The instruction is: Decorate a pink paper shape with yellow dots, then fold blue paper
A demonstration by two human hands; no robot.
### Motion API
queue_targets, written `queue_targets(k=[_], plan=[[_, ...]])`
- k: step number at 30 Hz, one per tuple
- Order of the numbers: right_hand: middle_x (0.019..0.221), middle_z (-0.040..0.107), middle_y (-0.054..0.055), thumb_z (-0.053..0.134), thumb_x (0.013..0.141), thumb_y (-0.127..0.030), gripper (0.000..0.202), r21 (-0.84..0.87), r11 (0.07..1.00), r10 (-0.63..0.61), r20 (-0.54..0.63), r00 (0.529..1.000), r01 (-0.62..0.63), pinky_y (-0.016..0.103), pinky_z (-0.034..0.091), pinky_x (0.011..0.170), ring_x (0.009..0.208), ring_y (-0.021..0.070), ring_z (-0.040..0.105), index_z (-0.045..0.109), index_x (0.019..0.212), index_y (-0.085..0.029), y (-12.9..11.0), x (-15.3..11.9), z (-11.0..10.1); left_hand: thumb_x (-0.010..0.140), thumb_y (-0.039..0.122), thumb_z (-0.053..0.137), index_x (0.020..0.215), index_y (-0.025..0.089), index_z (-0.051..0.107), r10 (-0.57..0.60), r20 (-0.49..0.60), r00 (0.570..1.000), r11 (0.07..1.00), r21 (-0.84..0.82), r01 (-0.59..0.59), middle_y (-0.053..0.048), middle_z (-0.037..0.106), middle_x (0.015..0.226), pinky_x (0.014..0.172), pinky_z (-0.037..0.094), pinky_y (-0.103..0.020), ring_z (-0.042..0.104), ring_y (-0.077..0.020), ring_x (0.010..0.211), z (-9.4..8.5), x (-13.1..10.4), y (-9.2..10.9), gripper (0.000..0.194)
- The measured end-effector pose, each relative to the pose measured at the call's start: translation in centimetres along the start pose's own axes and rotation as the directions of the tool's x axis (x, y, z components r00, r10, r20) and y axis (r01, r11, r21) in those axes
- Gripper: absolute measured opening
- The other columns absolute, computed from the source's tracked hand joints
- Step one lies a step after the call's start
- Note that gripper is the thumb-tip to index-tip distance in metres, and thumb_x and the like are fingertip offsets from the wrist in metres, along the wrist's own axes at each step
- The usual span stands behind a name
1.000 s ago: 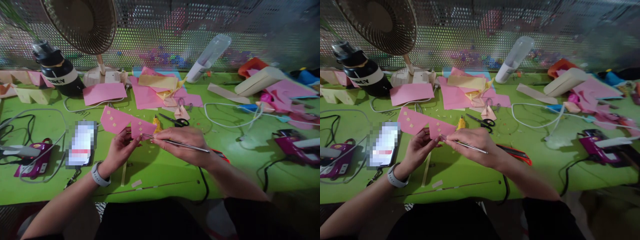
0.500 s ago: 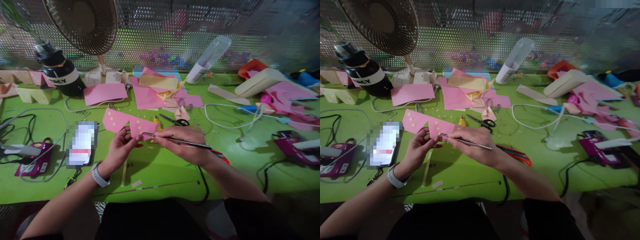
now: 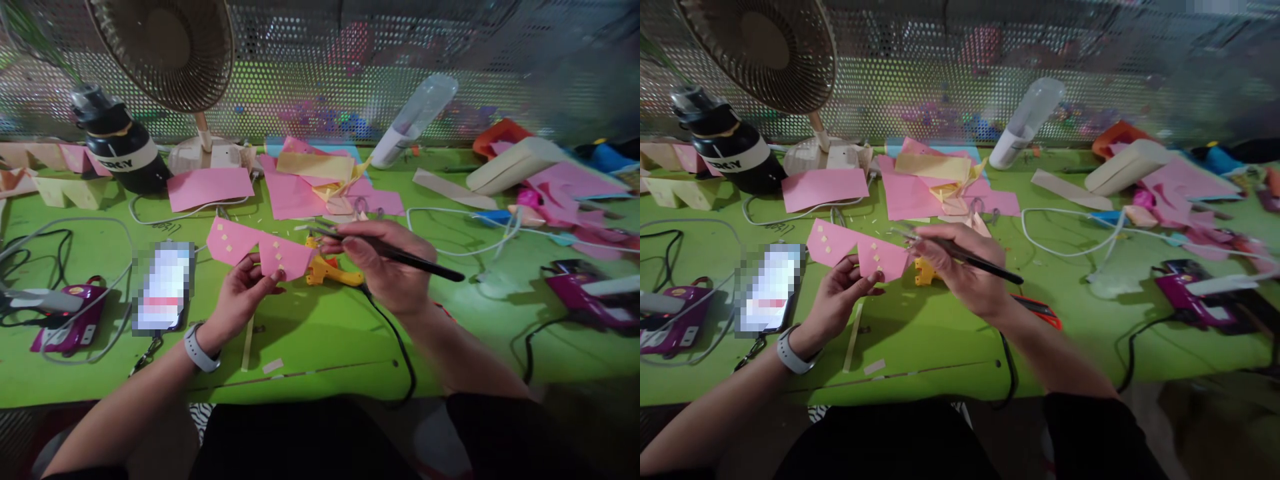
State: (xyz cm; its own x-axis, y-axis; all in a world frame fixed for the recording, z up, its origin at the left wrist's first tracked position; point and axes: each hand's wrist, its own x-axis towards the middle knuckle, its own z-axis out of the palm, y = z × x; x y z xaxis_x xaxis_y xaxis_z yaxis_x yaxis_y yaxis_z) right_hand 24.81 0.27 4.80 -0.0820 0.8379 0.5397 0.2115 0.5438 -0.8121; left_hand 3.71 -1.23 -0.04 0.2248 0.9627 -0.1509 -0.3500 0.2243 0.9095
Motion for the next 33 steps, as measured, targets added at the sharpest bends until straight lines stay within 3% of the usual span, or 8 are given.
queue_targets(k=[2,5,8,15,20,28,33], plan=[[0.101,0.075,0.001,0.059,0.094,-0.026,0.020,0.003,1.000,-0.025,0.037,0.999,0.025,0.034,0.060,0.081,0.090,0.0173,0.073,0.068,0.112,-0.029,0.6,0.4,0.1,0.075,0.024,0.079,0.103,0.017,0.062,0.013,0.002,1.000,1.000,0.001,-0.013,-0.003,0.075,0.089,0.069,0.061,-0.024,0.072,-0.0153,0.082,0.0,0.1,-0.2,0.033],[0.111,0.072,0.003,0.064,0.090,-0.027,0.023,-0.138,0.989,-0.029,0.177,0.984,0.054,0.036,0.055,0.090,0.103,0.0189,0.068,0.067,0.113,-0.026,1.3,0.9,0.7,0.075,0.024,0.079,0.103,0.017,0.063,0.024,0.012,1.000,1.000,0.012,-0.024,-0.003,0.075,0.088,0.068,0.061,-0.023,0.071,-0.0143,0.079,0.0,0.1,-0.4,0.033],[0.101,0.071,0.004,0.070,0.085,-0.032,0.028,-0.220,0.975,0.063,0.274,0.960,-0.001,0.037,0.054,0.086,0.095,0.0197,0.067,0.066,0.111,-0.023,1.8,0.8,1.3,0.076,0.024,0.079,0.104,0.017,0.063,0.037,0.023,0.999,0.999,0.022,-0.037,-0.003,0.075,0.091,0.070,0.061,-0.023,0.071,-0.0138,0.080,0.1,0.0,-0.5,0.032],[0.097,0.067,0.002,0.067,0.086,-0.032,0.020,-0.121,0.985,0.150,0.263,0.953,-0.122,0.031,0.054,0.076,0.086,0.0164,0.064,0.065,0.105,-0.025,2.5,-0.2,2.1,0.072,0.022,0.081,0.103,0.017,0.068,0.046,0.026,0.999,0.999,-0.019,-0.045,-0.006,0.075,0.099,0.075,0.061,-0.028,0.071,-0.0179,0.086,0.4,-0.1,-1.0,0.034],[0.092,0.067,0.001,0.070,0.083,-0.031,0.021,-0.059,0.983,0.182,0.278,0.943,-0.172,0.029,0.054,0.074,0.083,0.0158,0.064,0.068,0.103,-0.024,2.5,-0.7,2.8,0.070,0.023,0.083,0.095,0.016,0.071,0.036,-0.060,0.998,0.999,-0.013,-0.036,-0.004,0.076,0.090,0.072,0.060,-0.026,0.070,-0.0144,0.076,0.6,0.1,-1.2,0.029],[0.092,0.067,0.001,0.068,0.085,-0.029,0.021,0.010,0.977,0.203,0.278,0.939,-0.214,0.026,0.054,0.072,0.083,0.0140,0.063,0.068,0.106,-0.025,2.7,-1.1,3.1,0.071,0.021,0.082,0.092,0.016,0.071,0.089,-0.030,0.996,0.995,0.050,-0.088,-0.004,0.076,0.087,0.073,0.058,-0.022,0.070,-0.0123,0.075,0.4,0.0,-1.0,0.025],[0.087,0.065,0.000,0.068,0.085,-0.027,0.019,-0.010,0.976,0.212,0.262,0.941,-0.217,0.024,0.052,0.066,0.077,0.0127,0.062,0.068,0.104,-0.025,2.8,-1.0,3.0,0.068,0.020,0.084,0.105,0.018,0.066,0.092,0.014,0.996,0.995,-0.027,-0.092,-0.005,0.075,0.095,0.077,0.060,-0.029,0.071,-0.0168,0.081,0.7,0.0,-1.1,0.042]])
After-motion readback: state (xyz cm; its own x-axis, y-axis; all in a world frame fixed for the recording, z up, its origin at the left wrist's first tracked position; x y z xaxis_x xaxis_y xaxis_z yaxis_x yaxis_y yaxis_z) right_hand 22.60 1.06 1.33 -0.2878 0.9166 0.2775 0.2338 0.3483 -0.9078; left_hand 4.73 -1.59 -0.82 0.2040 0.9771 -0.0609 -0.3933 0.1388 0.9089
